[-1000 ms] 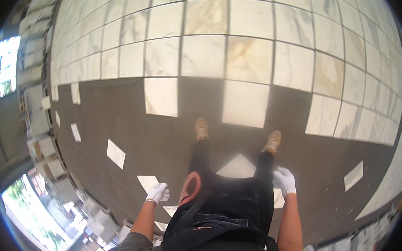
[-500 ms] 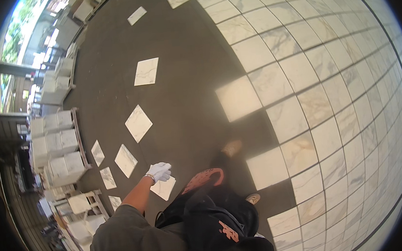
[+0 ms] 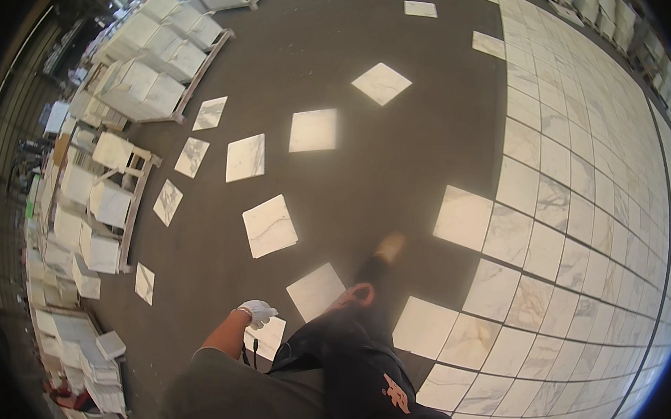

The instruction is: The person picks up white square tiles from the floor and places them into a grid pattern. They handle the tiles one at a time, aligning each piece with adjacent tiles to form a continuous tiled area.

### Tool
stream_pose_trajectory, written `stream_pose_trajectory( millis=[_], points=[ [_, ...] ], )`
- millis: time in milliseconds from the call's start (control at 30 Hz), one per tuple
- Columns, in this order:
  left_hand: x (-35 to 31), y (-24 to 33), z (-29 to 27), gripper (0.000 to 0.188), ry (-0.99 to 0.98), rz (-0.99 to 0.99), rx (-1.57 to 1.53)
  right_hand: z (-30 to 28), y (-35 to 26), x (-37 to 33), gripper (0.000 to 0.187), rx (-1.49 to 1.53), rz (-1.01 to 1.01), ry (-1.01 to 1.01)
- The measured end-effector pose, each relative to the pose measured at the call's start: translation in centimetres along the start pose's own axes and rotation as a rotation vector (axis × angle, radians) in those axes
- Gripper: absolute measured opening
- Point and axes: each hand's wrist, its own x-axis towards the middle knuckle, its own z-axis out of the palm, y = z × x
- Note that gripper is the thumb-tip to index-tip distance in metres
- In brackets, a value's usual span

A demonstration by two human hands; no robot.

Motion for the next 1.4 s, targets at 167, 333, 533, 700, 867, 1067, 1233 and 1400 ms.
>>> stream_pose_trajectory(
  millis=[167,333,533,700,867,1067,1233,1400],
  points=[
    [1.1,-3.4,-1.2,0.057,0.023,0.204,-0.084,5.5,-4.4,0.0,0.015,-0.15,0.016,-0.099],
    [5.7,-1.2,-7.0,0.055,0.033,0.015,-0.292,11.3,-9.3,0.4,0.018,-0.271,0.075,-0.183],
    [7.3,0.6,-15.4,0.05,0.188,0.464,-0.568,16.1,-17.5,1.6,0.022,-0.321,0.058,-0.325],
    [6.1,1.1,-18.3,0.052,0.287,0.397,-0.737,20.5,-25.2,4.4,0.024,-0.434,0.047,-0.391],
    [6.0,1.9,-14.0,0.041,0.228,0.284,-0.943,25.4,-33.8,10.3,0.023,-0.693,0.031,-0.374],
    [4.0,3.5,-3.0,0.041,0.351,0.146,-1.251,29.8,-45.5,20.1,0.023,-1.08,-0.076,-0.468],
    [0.8,9.1,3.8,0.042,0.108,-0.229,-1.884,46.9,-61.6,18.9,0.023,-0.994,-0.277,-0.575],
    [1.3,12.6,5.8,0.04,0.193,-0.158,-1.586,73.8,-65.1,7.2,0.038,-1.136,-0.582,-0.709]
  ],
)
